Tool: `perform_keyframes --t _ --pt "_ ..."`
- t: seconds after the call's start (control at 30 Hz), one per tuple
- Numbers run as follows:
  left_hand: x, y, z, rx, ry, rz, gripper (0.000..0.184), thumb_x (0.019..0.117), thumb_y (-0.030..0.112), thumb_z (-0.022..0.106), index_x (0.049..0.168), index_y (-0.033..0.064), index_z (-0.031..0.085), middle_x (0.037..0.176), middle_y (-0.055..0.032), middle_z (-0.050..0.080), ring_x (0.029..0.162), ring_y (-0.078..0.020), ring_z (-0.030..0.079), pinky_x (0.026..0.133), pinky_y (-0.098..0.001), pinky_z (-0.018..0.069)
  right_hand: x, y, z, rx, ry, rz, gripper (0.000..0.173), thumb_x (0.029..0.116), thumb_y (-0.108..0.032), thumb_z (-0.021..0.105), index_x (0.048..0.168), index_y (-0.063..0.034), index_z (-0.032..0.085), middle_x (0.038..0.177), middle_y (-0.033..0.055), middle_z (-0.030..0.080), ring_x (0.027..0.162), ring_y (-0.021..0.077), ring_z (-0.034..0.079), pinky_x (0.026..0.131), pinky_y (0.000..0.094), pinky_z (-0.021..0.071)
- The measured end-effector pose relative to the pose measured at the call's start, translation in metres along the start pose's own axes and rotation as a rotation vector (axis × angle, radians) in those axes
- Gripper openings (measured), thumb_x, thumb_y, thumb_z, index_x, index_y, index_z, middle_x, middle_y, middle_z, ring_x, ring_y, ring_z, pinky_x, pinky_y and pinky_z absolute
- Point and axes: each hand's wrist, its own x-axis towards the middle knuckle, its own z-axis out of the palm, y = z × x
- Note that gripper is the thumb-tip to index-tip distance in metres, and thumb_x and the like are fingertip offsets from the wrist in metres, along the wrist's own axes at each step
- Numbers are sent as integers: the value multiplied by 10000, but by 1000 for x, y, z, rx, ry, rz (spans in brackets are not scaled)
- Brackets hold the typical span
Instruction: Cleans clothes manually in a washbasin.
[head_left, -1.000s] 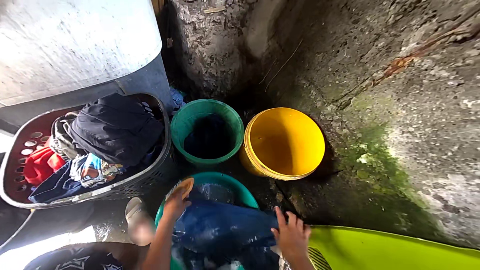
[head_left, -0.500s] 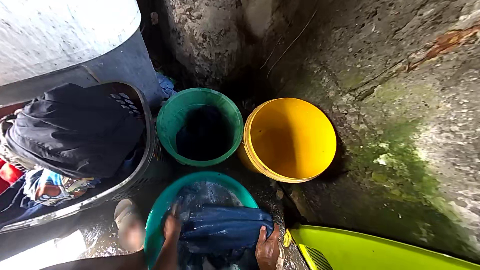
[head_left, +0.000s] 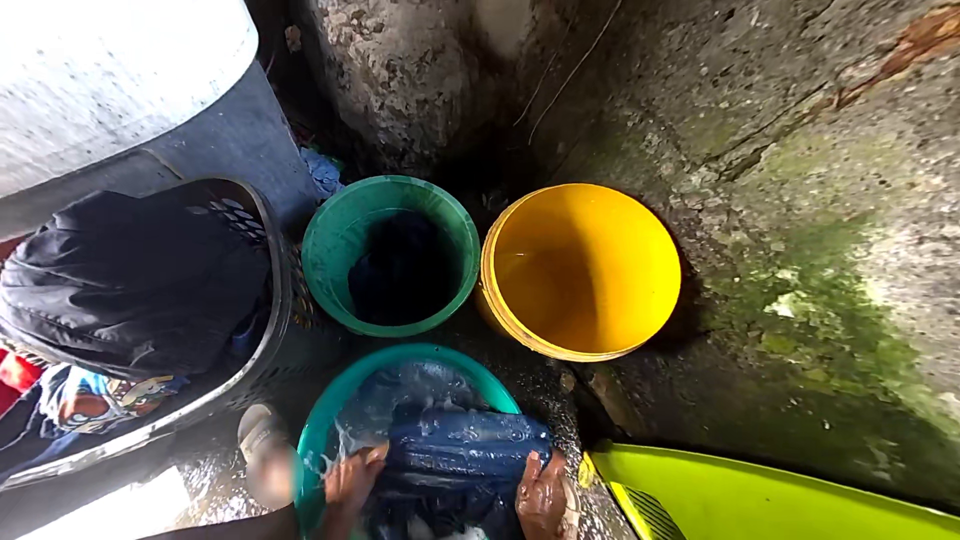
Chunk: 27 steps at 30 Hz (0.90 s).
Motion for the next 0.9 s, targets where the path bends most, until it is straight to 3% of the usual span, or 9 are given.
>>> perform_keyframes --t 0.07,0.2,0.3,0.43,0.57,0.63,0.73,0.8,0.9 --pt "-26 53 -11 -110 13 27 604 999 588 558 1367 119 654 1256 -225 697 1202 -425 653 1004 -626 505 2 -2 0 13 7 -9 552 1083 -280 421 1498 83 423 1376 339 580 1236 489 614 1038 631 462" --pt "-63 160 31 -314 259 536 548 926 567 675 1161 82 771 962 -200 772 949 -395 753 864 -610 575 0 1 -1 4 -16 -24 530 1083 -232 431 1494 103 413 1345 364 587 1199 521 623 1015 654 470" --pt "3 95 20 -120 233 321 542 968 602 587 1303 195 714 1108 -164 764 1046 -381 732 904 -623 565 0 0 -2 6 -4 -38 548 1074 -275 436 1481 93 436 1310 350 615 1168 513 642 984 651 491" --pt "20 76 -29 -132 114 2 622 990 593 578 1362 101 658 1264 -227 693 1213 -432 644 1015 -626 492 -3 -3 -5 -43 -58 5 536 1082 -273 440 1500 62 425 1325 335 613 1140 505 658 946 653 502" --pt "-50 181 4 -373 264 510 541 944 528 675 1138 31 768 950 -213 766 942 -401 751 866 -603 578 -4 -3 -3 -19 -30 -38 518 1078 -225 437 1479 103 428 1321 368 597 1118 540 655 922 677 507" --pt "-28 181 27 -307 328 701 526 931 552 676 1113 70 783 933 -179 778 911 -371 765 828 -596 596 -3 0 -2 -13 -20 -57 536 1074 -240 432 1479 110 422 1299 370 608 1101 538 662 918 680 507" --pt "40 101 -20 -85 114 375 530 1028 529 549 1337 121 687 1276 -218 696 1237 -424 634 1062 -637 461 -3 0 -3 -21 -25 -44 555 1073 -283 414 1480 94 431 1271 357 630 1086 531 669 900 677 511" --pt "61 68 -57 -22 176 117 556 1028 545 535 1310 92 691 1248 -230 703 1206 -435 650 1008 -639 496 -4 -3 -3 -36 -26 -23 543 1075 -280 417 1480 80 439 1265 349 636 1071 522 678 885 671 519" --pt "17 111 -64 -160 171 123 608 1020 563 540 1375 80 646 1245 -235 701 1190 -433 658 1012 -626 503 -3 -5 -5 -45 -36 6 536 1081 -282 429 1485 69 441 1269 340 640 1094 514 673 914 666 511"
